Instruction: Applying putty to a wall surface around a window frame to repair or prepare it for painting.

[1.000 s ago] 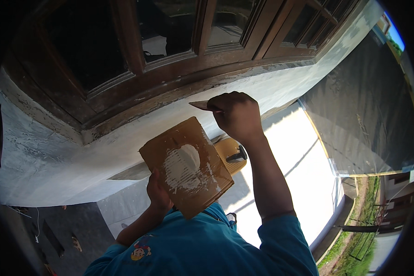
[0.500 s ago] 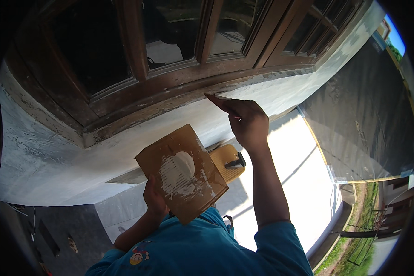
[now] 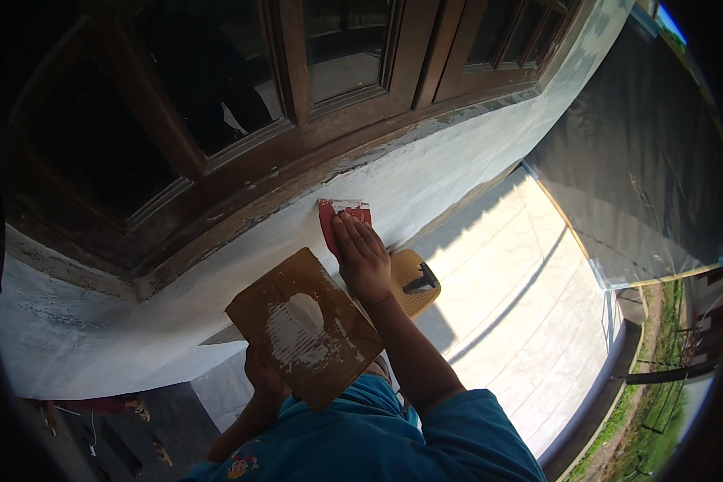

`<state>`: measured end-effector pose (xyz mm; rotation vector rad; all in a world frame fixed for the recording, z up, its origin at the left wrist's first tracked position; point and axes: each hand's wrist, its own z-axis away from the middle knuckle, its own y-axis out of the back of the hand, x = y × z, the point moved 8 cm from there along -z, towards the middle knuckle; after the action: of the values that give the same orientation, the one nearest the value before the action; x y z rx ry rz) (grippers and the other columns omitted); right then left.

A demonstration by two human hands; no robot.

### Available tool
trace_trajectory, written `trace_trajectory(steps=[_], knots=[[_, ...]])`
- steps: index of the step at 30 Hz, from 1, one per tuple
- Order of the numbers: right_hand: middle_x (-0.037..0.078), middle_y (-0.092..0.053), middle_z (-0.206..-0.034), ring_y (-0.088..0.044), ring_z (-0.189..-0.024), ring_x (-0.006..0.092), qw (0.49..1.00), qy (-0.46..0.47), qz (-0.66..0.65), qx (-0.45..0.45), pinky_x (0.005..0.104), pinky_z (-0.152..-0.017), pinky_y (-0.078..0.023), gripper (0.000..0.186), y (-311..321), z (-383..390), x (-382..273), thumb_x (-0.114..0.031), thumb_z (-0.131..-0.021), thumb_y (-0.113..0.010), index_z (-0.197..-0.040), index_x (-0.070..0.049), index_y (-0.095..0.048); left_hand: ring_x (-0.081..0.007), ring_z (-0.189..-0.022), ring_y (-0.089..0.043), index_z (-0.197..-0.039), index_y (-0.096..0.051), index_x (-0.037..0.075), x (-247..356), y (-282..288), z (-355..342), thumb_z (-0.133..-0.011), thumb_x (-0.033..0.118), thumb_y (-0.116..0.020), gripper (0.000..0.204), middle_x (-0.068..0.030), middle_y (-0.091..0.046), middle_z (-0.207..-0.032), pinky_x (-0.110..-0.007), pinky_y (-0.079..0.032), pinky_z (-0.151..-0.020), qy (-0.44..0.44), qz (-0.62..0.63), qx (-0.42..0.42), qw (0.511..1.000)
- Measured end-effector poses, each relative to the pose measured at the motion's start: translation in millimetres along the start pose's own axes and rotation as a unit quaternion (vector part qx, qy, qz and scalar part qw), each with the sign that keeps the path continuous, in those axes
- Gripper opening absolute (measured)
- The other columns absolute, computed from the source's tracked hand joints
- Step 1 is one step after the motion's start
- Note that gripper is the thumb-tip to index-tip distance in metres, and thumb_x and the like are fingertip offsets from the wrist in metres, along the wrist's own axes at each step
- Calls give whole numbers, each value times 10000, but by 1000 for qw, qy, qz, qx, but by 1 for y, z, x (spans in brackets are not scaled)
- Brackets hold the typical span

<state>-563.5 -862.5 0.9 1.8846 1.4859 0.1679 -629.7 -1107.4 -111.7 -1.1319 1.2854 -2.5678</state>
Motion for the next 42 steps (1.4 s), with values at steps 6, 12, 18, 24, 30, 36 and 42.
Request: trace_trajectory(steps=[6, 12, 18, 24, 30, 36, 42], knots=[[116, -630, -1302, -614, -1148, 314, 990, -88, 13, 105, 412, -987, -496, 549, 54, -37, 8, 56, -803, -594, -1334, -85, -603, -273, -1231, -535, -1415, -425, 70, 7, -10, -2, -1022, 449, -429, 547, -107, -549, -1342, -454, -431, -1042, 11, -1, -25, 1000], [57, -717, -1093, -670, -989, 273, 993, -86, 81, 19, 364, -873, -540, 309, 79, -106, -16, -12, -820, -612, -1095, -112, -710, -303, -1281, -502, -1457, -384, 79, 8, -24, -2, -1018, 451, -429, 577, -125, -516, -1385, -476, -414, -1069, 26, 7, -39, 999], [82, -703, -1115, -675, -1023, 250, 995, -27, 92, -28, 375, -879, -535, 365, 66, -63, -49, -77, -795, -680, -1160, -96, -674, -338, -1313, -472, -1486, -340, 81, 4, -23, -7, -1010, 485, -413, 629, -154, -481, -1423, -507, -409, -1075, 24, 11, -45, 999], [157, -589, -1357, -583, -1206, 343, 988, -139, 73, 7, 435, -1014, -488, 594, 80, -54, -9, 71, -804, -544, -1383, -59, -543, -348, -1315, -471, -1490, -335, 64, 1, -24, -9, -1007, 511, -401, 661, -164, -482, -1428, -518, -418, -1069, 31, -2, -36, 999], [268, -380, -1507, -417, -1391, 373, 989, -82, 97, -71, 474, -1134, -379, 634, 11, -38, -31, -64, -926, -563, -1504, 9, -311, -289, -1228, -534, -1414, -416, 56, -5, -15, -17, -1019, 440, -443, 551, -127, -553, -1323, -464, -432, -1035, 47, 22, -38, 998], [297, -405, -1473, -446, -1354, 407, 973, -177, -81, -127, 467, -1059, -468, 633, 35, -22, -55, -16, -917, -547, -1500, 18, -304, -305, -1241, -523, -1428, -408, 58, 3, -11, -16, -1007, 467, -452, 589, -135, -542, -1344, -477, -431, -1038, 28, -1, -14, 1000], [247, -407, -1493, -447, -1362, 377, 987, -143, 36, -55, 465, -1082, -448, 650, 24, -53, -18, 22, -907, -513, -1516, -19, -292, -339, -1275, -506, -1464, -375, 61, -2, -8, -13, -999, 492, -437, 636, -152, -512, -1397, -498, -429, -1052, 39, -19, -18, 999]])
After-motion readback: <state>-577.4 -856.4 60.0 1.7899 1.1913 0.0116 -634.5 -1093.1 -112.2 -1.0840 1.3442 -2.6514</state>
